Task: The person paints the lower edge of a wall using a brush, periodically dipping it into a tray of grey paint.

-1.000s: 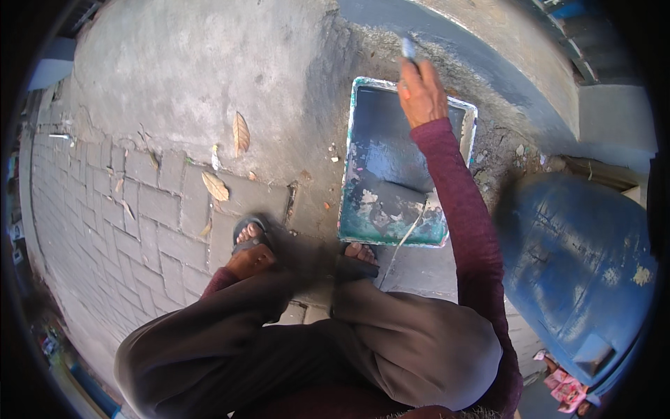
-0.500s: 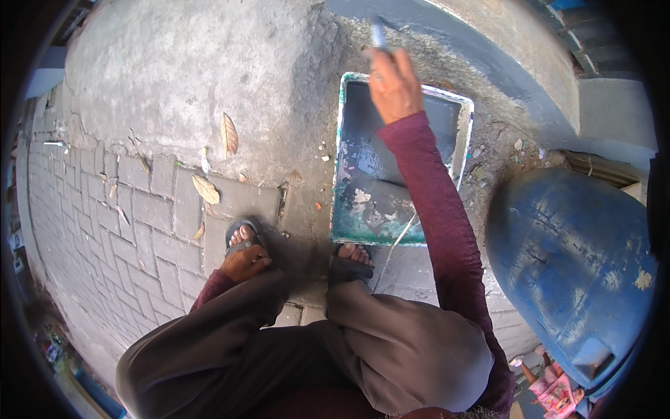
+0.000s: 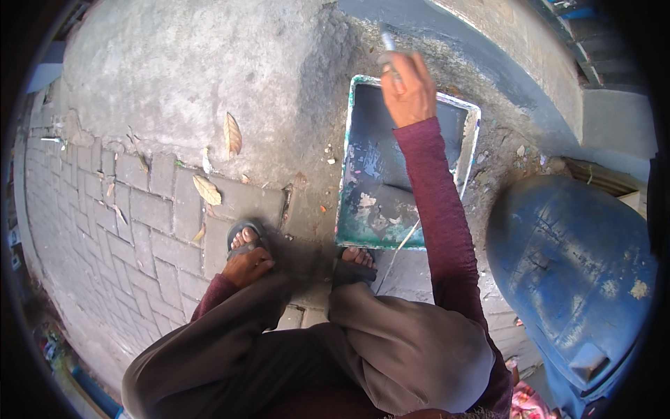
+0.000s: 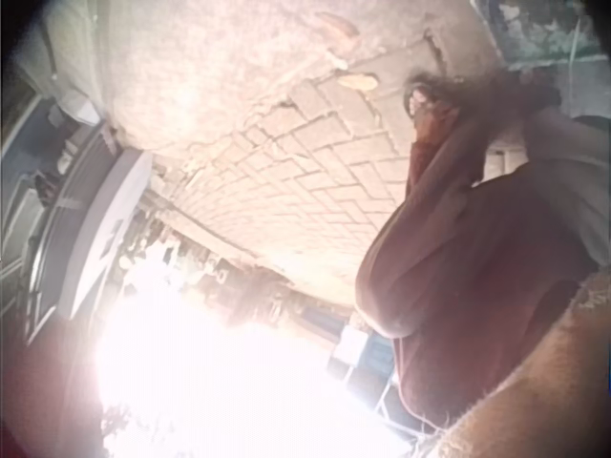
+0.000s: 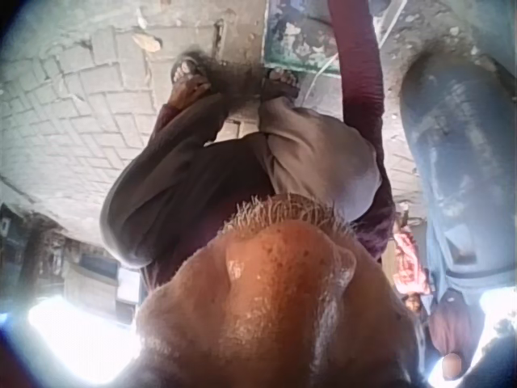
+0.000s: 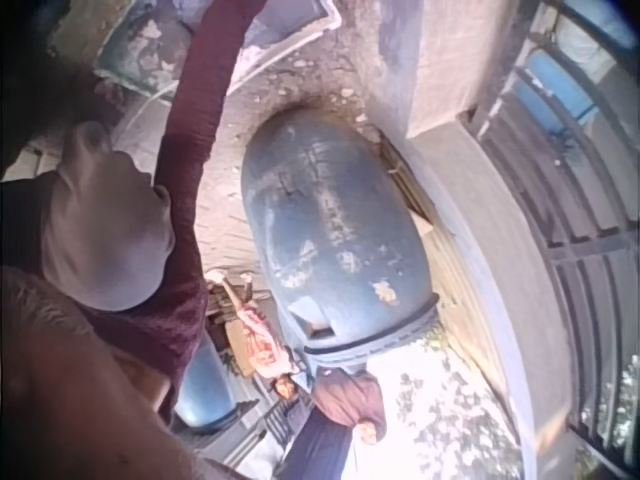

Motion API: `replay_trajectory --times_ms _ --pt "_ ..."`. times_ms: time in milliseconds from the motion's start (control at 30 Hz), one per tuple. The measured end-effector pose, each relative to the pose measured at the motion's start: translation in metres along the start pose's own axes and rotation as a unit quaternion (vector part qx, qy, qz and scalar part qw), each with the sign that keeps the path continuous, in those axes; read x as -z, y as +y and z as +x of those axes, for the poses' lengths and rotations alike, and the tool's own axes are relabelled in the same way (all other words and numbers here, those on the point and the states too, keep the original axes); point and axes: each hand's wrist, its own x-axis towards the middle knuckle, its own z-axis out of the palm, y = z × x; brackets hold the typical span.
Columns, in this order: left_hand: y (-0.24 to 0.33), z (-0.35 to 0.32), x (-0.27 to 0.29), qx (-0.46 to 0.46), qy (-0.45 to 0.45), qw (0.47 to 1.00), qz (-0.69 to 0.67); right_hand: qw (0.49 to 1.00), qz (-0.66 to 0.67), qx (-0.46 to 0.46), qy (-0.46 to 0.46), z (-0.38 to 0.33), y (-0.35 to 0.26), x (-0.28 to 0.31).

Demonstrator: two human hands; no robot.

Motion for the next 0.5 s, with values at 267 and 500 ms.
replay_trajectory --times_ms 267,500 --pt "0.006 0.005 0.004 0.022 -0.021 1.000 0.000 0.979 -0.163 0.036 0.114 -0.011 0.005 -0.004" --pt "0.005 0.009 0.003 0.029 -0.022 0.999 0.037 0.999 0.000 0.015 0.046 0.001 0.004 -0.011"
